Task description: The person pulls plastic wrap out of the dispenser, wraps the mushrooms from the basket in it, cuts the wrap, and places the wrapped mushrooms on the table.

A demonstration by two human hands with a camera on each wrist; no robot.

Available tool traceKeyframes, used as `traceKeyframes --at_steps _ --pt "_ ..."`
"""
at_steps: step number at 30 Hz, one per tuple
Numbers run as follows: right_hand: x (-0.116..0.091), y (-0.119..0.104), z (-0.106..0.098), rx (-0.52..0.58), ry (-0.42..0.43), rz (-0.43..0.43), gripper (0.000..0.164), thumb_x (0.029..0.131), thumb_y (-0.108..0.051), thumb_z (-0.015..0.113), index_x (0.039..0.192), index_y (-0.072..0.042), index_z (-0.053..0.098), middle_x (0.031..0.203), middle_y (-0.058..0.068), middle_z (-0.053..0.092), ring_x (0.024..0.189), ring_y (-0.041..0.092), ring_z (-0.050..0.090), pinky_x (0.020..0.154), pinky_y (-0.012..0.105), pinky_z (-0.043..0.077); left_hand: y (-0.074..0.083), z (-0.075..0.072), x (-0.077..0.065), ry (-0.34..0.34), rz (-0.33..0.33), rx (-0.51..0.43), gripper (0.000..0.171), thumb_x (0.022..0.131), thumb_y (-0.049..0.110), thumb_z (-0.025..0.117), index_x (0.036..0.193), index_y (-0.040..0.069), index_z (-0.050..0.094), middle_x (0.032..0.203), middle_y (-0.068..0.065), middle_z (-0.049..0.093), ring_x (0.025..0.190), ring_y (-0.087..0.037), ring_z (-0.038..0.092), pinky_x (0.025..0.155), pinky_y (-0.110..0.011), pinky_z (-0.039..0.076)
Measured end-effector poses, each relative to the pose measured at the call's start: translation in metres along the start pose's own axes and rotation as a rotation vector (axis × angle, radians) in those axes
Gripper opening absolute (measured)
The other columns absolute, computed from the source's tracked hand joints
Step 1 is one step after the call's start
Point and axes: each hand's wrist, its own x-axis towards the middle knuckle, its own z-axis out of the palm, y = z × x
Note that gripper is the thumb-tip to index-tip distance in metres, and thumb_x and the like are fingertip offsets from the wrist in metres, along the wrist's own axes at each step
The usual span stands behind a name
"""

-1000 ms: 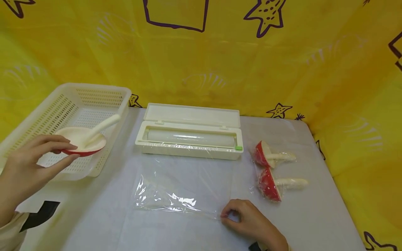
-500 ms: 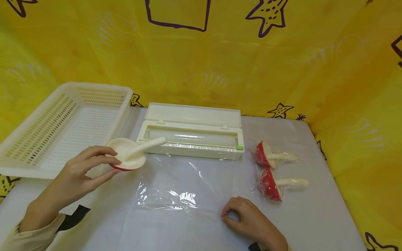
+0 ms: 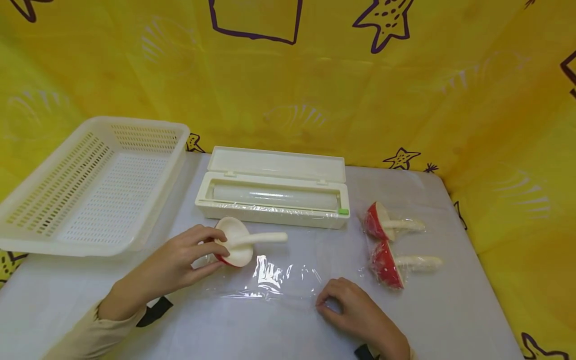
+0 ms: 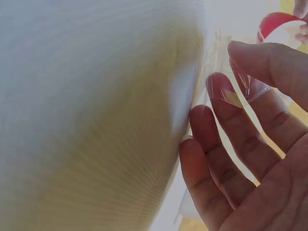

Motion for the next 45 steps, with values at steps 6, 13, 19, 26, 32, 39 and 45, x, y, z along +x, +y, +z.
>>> traceKeyframes --at_steps 6,13,19,26,32,39,45 --pt "0.004 0.0 0.001 -0.038 0.004 0.017 0.026 0.079 -0.007 0.079 0.089 -0.027 0.066 0.086 -0.019 0.064 0.082 0.0 0.058 0.073 0.022 0.052 0.004 0.018 0.007 -0.04 0.031 0.07 0.027 0.069 0.013 0.089 0.086 0.018 0.068 0.094 0.004 0.062 0.08 -0.012 0.052 0.074 -0.021 0.047" --pt "0.007 0.0 0.001 -0.059 0.009 0.027 0.024 0.079 -0.007 0.079 0.088 -0.026 0.067 0.086 -0.018 0.065 0.082 0.0 0.057 0.074 0.023 0.052 0.003 0.034 0.011 -0.097 0.024 0.168 0.02 0.075 0.017 0.086 0.085 0.018 0.069 0.093 0.002 0.061 0.078 -0.015 0.053 0.073 -0.023 0.047" --pt "0.009 0.0 0.001 -0.06 0.002 0.052 0.023 0.08 -0.008 0.079 0.088 -0.026 0.067 0.086 -0.019 0.065 0.081 0.001 0.057 0.074 0.024 0.053 -0.002 0.043 0.008 -0.139 -0.023 0.197 0.02 0.076 0.017 0.085 0.087 0.019 0.069 0.101 0.0 0.064 0.084 -0.017 0.057 0.075 -0.025 0.05" --pt "0.008 -0.002 0.001 -0.059 -0.006 0.076 0.022 0.081 -0.01 0.079 0.088 -0.027 0.067 0.087 -0.019 0.065 0.083 0.001 0.058 0.075 0.025 0.053 -0.005 0.044 -0.002 -0.121 -0.104 0.159 0.043 0.073 0.014 0.087 0.11 0.014 0.066 0.126 -0.014 0.06 0.1 -0.027 0.065 0.085 -0.037 0.056" --pt "0.008 -0.001 0.001 -0.041 -0.022 0.088 0.02 0.083 -0.012 0.079 0.089 -0.027 0.067 0.088 -0.018 0.066 0.083 0.001 0.058 0.075 0.024 0.054 -0.006 0.042 -0.012 -0.097 -0.179 0.13 0.058 0.072 0.015 0.088 0.122 0.009 0.059 0.134 -0.015 0.054 0.09 -0.024 0.064 0.078 -0.038 0.057" --pt "0.007 -0.003 0.0 -0.029 -0.041 0.11 0.014 0.086 -0.018 0.077 0.09 -0.027 0.068 0.088 -0.014 0.067 0.084 0.002 0.058 0.075 0.024 0.054 -0.006 0.027 -0.022 -0.155 -0.288 0.088 0.071 0.074 0.019 0.088 0.133 0.006 0.052 0.131 -0.01 0.055 0.101 -0.024 0.065 0.088 -0.039 0.057" --pt "0.006 -0.004 -0.001 -0.043 -0.043 0.117 0.015 0.085 -0.018 0.078 0.09 -0.028 0.068 0.088 -0.016 0.066 0.084 0.002 0.057 0.076 0.024 0.054 -0.009 0.014 -0.038 -0.288 -0.401 0.033 0.067 0.075 0.024 0.087 0.129 0.007 0.052 0.122 -0.003 0.06 0.107 -0.018 0.061 0.093 -0.037 0.054"
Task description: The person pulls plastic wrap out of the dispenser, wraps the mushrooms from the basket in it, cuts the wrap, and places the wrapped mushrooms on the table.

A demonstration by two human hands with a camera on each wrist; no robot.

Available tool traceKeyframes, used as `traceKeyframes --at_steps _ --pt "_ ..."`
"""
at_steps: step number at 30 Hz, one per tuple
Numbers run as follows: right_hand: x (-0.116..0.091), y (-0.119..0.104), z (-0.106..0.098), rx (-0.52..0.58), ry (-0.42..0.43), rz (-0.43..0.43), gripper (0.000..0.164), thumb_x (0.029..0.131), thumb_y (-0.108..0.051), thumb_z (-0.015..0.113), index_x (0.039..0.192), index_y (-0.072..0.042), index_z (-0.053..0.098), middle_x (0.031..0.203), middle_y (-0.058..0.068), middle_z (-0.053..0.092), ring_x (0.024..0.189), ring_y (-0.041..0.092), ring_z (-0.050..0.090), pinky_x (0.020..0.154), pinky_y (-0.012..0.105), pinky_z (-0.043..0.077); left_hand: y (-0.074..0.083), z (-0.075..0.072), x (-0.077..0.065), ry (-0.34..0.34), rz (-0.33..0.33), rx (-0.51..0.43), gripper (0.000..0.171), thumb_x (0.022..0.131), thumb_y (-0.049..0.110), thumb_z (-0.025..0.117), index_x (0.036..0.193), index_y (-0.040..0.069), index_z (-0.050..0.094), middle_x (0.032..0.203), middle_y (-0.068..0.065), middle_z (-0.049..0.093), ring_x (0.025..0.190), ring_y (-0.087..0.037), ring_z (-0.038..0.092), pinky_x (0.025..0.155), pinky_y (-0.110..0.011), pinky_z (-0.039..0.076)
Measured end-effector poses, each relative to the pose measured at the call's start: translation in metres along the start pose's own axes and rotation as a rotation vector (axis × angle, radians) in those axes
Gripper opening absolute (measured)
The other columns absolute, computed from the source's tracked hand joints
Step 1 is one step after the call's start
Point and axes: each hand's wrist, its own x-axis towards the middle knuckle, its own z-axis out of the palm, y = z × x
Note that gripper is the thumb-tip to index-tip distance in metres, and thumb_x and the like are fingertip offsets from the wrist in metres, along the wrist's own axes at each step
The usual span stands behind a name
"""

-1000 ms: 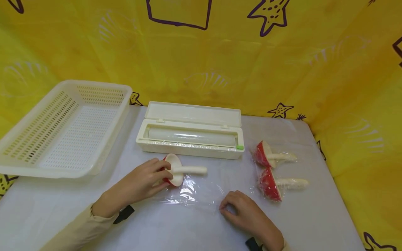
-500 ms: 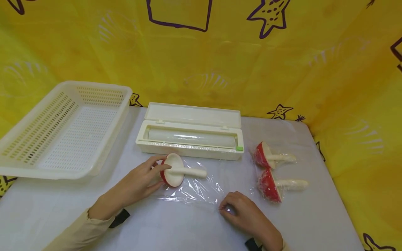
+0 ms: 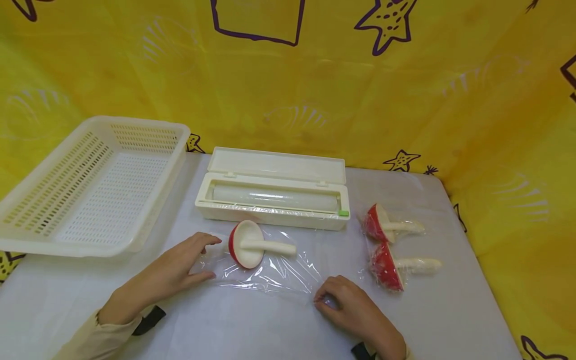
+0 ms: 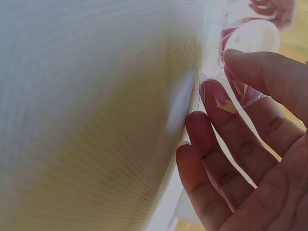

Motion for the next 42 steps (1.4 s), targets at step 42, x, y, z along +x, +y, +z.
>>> traceKeyframes --at_steps 42 --pt "0.019 0.002 -0.014 0.009 0.324 -0.085 0.028 0.076 0.008 0.077 0.097 -0.009 0.069 0.087 -0.003 0.072 0.078 0.004 0.064 0.076 0.006 0.049 -0.014 -0.007 -0.004 0.139 -0.108 -0.446 0.009 0.094 -0.001 0.062 0.094 0.007 0.058 0.07 0.001 0.062 0.055 0.003 0.049 0.051 -0.02 0.047"
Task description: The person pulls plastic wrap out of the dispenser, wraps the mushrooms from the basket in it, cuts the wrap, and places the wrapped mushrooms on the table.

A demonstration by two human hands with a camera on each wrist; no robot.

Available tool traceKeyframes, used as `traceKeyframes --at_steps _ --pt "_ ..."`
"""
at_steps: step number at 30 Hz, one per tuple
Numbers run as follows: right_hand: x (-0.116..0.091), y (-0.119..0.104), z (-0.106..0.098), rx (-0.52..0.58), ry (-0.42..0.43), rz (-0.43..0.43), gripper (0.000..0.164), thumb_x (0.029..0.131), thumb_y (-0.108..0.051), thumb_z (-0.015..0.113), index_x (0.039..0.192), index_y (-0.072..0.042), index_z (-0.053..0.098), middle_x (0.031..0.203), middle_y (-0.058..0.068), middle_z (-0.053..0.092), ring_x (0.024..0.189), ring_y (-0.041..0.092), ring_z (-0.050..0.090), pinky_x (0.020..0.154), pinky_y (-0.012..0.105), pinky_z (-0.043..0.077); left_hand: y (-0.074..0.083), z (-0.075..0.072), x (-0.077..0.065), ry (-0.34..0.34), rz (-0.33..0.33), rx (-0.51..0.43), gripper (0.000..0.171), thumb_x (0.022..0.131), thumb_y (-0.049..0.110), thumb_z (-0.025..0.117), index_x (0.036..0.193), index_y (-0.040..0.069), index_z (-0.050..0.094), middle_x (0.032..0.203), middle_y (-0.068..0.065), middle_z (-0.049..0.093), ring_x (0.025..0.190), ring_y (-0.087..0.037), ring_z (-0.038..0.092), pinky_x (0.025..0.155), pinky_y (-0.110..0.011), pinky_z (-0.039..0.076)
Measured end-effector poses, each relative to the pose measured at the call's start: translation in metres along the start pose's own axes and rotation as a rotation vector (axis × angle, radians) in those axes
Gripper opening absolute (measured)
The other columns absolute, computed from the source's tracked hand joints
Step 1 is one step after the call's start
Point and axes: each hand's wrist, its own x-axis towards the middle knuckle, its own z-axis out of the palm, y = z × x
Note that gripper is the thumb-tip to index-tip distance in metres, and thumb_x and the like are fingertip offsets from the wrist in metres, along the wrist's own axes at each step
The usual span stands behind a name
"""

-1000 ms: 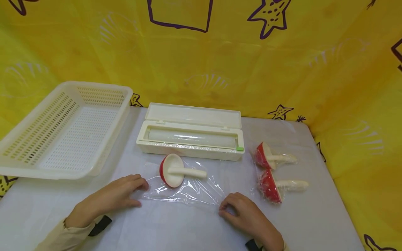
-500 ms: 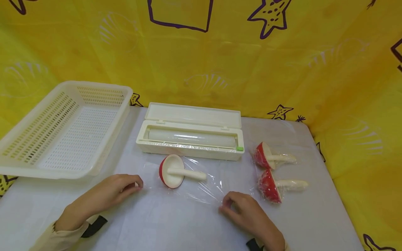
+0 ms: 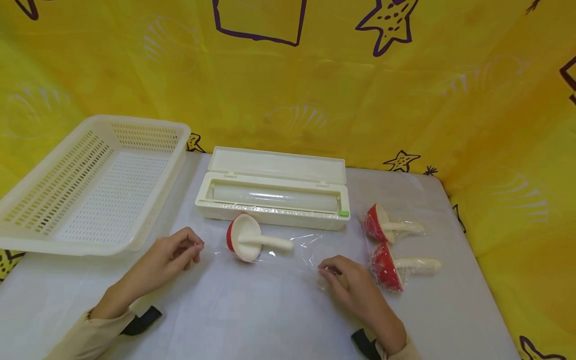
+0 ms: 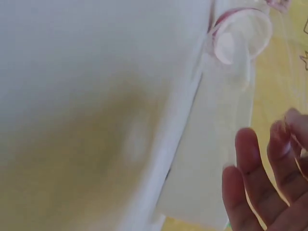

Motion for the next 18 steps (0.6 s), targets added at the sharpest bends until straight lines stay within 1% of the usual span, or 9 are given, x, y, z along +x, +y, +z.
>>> traceKeyframes --at_steps 4,5,7,8,10,13,16,18 --pt "0.008 0.001 0.0 -0.023 0.043 0.07 0.026 0.078 0.007 0.076 0.097 -0.009 0.068 0.088 -0.002 0.073 0.079 0.004 0.064 0.077 0.006 0.049 0.002 0.001 0.006 0.002 -0.146 -0.117 0.003 0.098 0.004 0.058 0.1 0.003 0.055 0.072 -0.009 0.067 0.054 -0.008 0.056 0.053 -0.023 0.049" --pt "0.011 0.001 0.0 -0.024 0.047 0.099 0.024 0.08 0.006 0.075 0.098 -0.008 0.068 0.088 -0.002 0.073 0.08 0.004 0.064 0.077 0.007 0.049 0.003 0.001 0.008 0.007 -0.173 -0.141 0.004 0.099 0.006 0.058 0.1 0.003 0.055 0.073 -0.011 0.067 0.054 -0.011 0.058 0.054 -0.024 0.049" --pt "0.015 0.002 0.0 -0.016 0.065 0.129 0.02 0.082 0.005 0.074 0.097 -0.006 0.069 0.087 0.002 0.073 0.08 0.004 0.063 0.076 0.007 0.049 0.004 0.002 0.012 0.021 -0.221 -0.201 0.007 0.1 0.009 0.056 0.102 0.002 0.054 0.074 -0.015 0.068 0.054 -0.017 0.06 0.055 -0.027 0.051" --pt "0.017 0.002 0.0 -0.012 0.072 0.145 0.018 0.083 0.004 0.073 0.098 -0.005 0.069 0.087 0.003 0.073 0.08 0.003 0.063 0.075 0.008 0.048 0.004 0.003 0.014 0.028 -0.233 -0.229 0.009 0.101 0.01 0.056 0.103 0.002 0.053 0.075 -0.018 0.067 0.054 -0.02 0.061 0.055 -0.028 0.053" --pt "0.022 0.002 0.0 -0.013 0.092 0.163 0.015 0.086 0.001 0.072 0.098 -0.005 0.069 0.087 0.003 0.072 0.079 0.003 0.061 0.074 0.01 0.049 0.003 0.005 0.018 0.046 -0.246 -0.281 0.013 0.102 0.014 0.054 0.104 0.001 0.052 0.076 -0.022 0.066 0.055 -0.022 0.063 0.056 -0.03 0.055" --pt "0.029 0.005 0.002 -0.013 0.133 0.158 0.014 0.086 -0.001 0.073 0.098 -0.008 0.069 0.086 0.002 0.071 0.077 0.003 0.06 0.067 0.014 0.051 0.002 0.008 0.024 0.075 -0.255 -0.345 0.016 0.103 0.015 0.053 0.104 -0.001 0.05 0.077 -0.027 0.065 0.054 -0.022 0.063 0.056 -0.031 0.057" --pt "0.035 0.007 0.004 -0.013 0.168 0.142 0.019 0.084 0.002 0.074 0.098 -0.009 0.07 0.085 -0.001 0.07 0.076 0.003 0.06 0.062 0.018 0.053 0.001 0.012 0.03 0.106 -0.258 -0.4 0.015 0.103 0.012 0.052 0.104 -0.003 0.048 0.076 -0.029 0.063 0.054 -0.02 0.063 0.057 -0.032 0.058" --pt "0.04 0.009 0.006 -0.014 0.183 0.138 0.021 0.082 0.003 0.075 0.099 -0.01 0.07 0.086 -0.002 0.068 0.077 0.003 0.059 0.061 0.019 0.053 0.001 0.014 0.034 0.125 -0.254 -0.429 0.014 0.103 0.009 0.051 0.105 -0.004 0.047 0.076 -0.031 0.062 0.055 -0.02 0.064 0.058 -0.034 0.059"
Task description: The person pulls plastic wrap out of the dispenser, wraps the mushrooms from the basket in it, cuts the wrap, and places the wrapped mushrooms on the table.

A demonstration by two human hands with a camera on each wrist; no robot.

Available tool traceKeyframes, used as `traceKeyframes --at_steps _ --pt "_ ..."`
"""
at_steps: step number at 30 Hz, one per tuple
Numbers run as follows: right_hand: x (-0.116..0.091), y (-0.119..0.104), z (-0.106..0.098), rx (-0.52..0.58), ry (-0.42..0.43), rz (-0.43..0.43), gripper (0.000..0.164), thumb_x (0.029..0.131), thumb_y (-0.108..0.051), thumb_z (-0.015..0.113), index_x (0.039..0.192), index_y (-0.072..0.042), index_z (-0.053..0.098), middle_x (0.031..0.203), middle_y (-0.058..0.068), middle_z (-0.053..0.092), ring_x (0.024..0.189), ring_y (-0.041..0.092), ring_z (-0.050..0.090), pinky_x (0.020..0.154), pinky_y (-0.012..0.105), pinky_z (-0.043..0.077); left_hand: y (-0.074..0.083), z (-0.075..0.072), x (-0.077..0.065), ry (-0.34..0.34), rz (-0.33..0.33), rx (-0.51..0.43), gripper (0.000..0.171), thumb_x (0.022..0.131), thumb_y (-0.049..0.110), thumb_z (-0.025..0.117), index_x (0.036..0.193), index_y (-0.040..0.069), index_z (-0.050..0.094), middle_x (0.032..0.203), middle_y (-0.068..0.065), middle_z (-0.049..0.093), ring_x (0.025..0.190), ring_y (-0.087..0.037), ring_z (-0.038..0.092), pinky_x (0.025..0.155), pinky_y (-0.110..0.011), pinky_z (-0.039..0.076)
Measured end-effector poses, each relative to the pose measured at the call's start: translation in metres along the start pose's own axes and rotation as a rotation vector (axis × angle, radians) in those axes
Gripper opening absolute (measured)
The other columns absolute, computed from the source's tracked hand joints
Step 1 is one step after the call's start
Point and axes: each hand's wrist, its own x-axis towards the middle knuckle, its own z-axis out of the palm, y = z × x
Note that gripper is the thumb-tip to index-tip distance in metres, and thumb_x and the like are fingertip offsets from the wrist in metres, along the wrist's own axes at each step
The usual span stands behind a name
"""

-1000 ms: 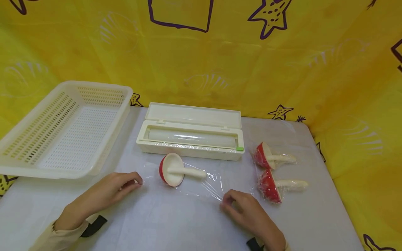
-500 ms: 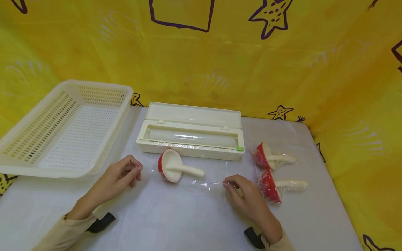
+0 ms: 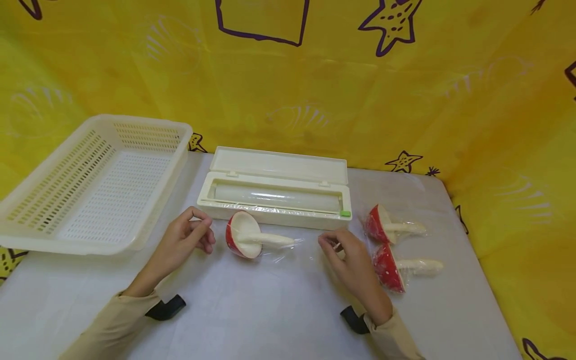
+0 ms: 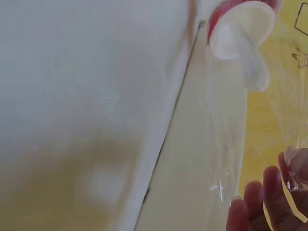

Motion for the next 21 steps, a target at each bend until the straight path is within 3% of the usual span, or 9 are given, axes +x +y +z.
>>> traceKeyframes --at_steps 4,8,12,17,21 --pt "0.01 -0.001 0.006 -0.012 0.035 -0.005 0.022 0.082 0.002 0.076 0.099 -0.009 0.071 0.085 -0.002 0.063 0.074 0.004 0.053 0.062 0.015 0.048 0.0 0.007 0.009 0.044 0.018 -0.028 0.013 0.102 0.009 0.052 0.106 -0.004 0.049 0.077 -0.028 0.062 0.058 -0.018 0.064 0.059 -0.035 0.06" --pt "0.02 -0.003 0.014 -0.006 0.089 -0.008 0.019 0.081 0.0 0.078 0.098 -0.006 0.071 0.07 0.0 0.047 0.063 0.004 0.04 0.053 0.016 0.035 0.001 0.014 0.016 0.097 0.038 -0.015 0.014 0.101 0.009 0.055 0.104 -0.004 0.052 0.081 -0.023 0.063 0.064 -0.014 0.065 0.062 -0.032 0.06" --pt "0.029 -0.004 0.02 0.059 0.117 0.009 0.017 0.081 0.008 0.075 0.088 -0.005 0.067 0.059 -0.005 0.036 0.055 0.001 0.032 0.047 0.019 0.027 0.0 0.02 0.02 0.13 0.038 0.014 0.014 0.1 0.009 0.057 0.104 -0.004 0.056 0.089 -0.022 0.064 0.07 -0.012 0.065 0.064 -0.031 0.06" --pt "0.037 -0.005 0.027 0.129 0.053 0.018 0.033 0.08 0.019 0.058 0.073 -0.011 0.07 0.059 -0.004 0.047 0.055 0.0 0.034 0.048 0.017 0.029 -0.004 0.027 0.023 0.144 0.023 0.063 0.013 0.099 0.013 0.06 0.102 0.0 0.059 0.09 -0.018 0.064 0.072 -0.01 0.063 0.065 -0.036 0.061" --pt "0.039 -0.005 0.03 0.138 -0.058 0.056 0.034 0.085 0.016 0.056 0.077 -0.012 0.074 0.072 0.001 0.063 0.061 0.002 0.044 0.053 0.018 0.039 -0.008 0.029 0.024 0.151 0.025 0.112 0.012 0.098 0.015 0.061 0.1 0.003 0.061 0.087 -0.014 0.065 0.071 -0.009 0.063 0.063 -0.032 0.06"
